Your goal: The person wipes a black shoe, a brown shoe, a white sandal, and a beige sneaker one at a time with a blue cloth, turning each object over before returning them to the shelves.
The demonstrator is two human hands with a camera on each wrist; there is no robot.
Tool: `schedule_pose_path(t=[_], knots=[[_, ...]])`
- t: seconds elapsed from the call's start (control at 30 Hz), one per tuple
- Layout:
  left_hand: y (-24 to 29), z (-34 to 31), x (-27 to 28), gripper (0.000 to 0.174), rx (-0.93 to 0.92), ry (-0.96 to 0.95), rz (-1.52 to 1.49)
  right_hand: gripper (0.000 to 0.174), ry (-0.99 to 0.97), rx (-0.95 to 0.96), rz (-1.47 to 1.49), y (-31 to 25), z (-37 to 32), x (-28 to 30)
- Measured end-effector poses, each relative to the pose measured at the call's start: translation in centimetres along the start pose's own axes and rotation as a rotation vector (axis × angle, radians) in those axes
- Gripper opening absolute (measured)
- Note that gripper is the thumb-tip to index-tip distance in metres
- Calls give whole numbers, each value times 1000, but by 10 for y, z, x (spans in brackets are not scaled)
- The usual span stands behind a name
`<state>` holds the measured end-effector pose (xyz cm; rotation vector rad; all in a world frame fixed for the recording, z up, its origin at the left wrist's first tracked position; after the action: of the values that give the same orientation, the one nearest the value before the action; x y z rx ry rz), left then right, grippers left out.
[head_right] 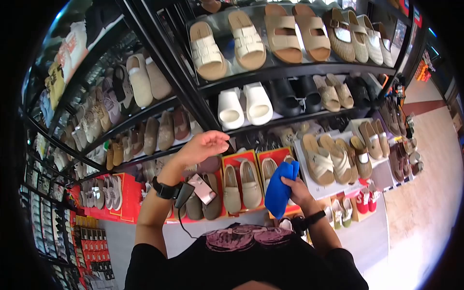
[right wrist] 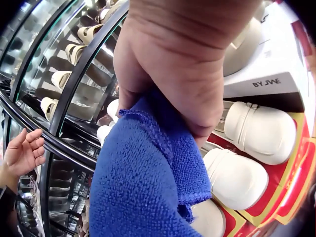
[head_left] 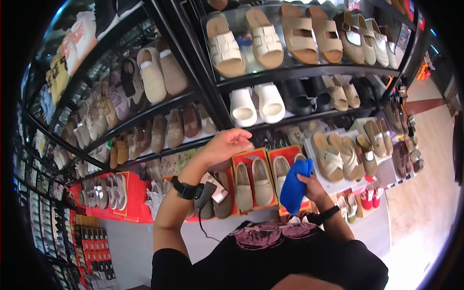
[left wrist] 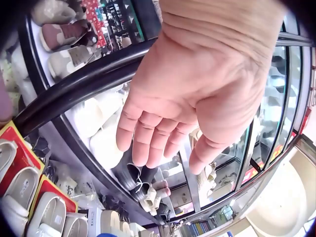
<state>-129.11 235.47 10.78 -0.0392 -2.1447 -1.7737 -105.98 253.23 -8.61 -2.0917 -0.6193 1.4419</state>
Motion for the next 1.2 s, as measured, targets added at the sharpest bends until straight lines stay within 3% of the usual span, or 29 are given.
schedule_pose_path(t=[0.2,0.27,0.37,0.43,0.57,0.7,0.83,0.87,0.93,0.97,1.03,1.2], knots=[[48,-54,60,29,-19,145,220,36,-175,37,-56,-79,19,-58],[82,-84,81,28,80,243,287,35,-286,39,-79,-103,30,-83],[131,-114,104,28,81,461,215,35,-381,90,-133,-127,57,-118],[158,-112,122,27,12,504,338,34,-381,104,-140,-141,71,-152],[194,-56,125,29,-136,384,497,34,-464,163,-121,-159,108,-203],[182,35,125,37,-212,359,655,34,-434,207,-68,-168,139,-221],[160,102,137,50,-333,643,1293,34,-431,224,-4,-177,146,-227],[155,112,139,50,-335,640,1288,34,-425,224,-5,-177,148,-226],[146,128,147,52,-190,788,1409,34,-424,244,26,-179,150,-224],[149,129,144,52,-194,785,1409,34,-422,248,28,-179,150,-222],[153,132,144,47,13,678,1276,35,-408,246,32,-178,151,-221],[155,129,147,37,-53,700,1070,35,-406,227,79,-172,162,-212]])
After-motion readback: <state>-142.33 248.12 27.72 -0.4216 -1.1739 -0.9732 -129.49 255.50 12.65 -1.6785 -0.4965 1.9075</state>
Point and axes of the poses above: each hand's wrist, its own z-axis towards the middle knuckle, its own x-axis out of the back of the hand, y = z × x, the point moved 3 cm from there along z, towards the middle knuckle, and after that the axes turned 9 degrees about -y, right-handed, at the moved point
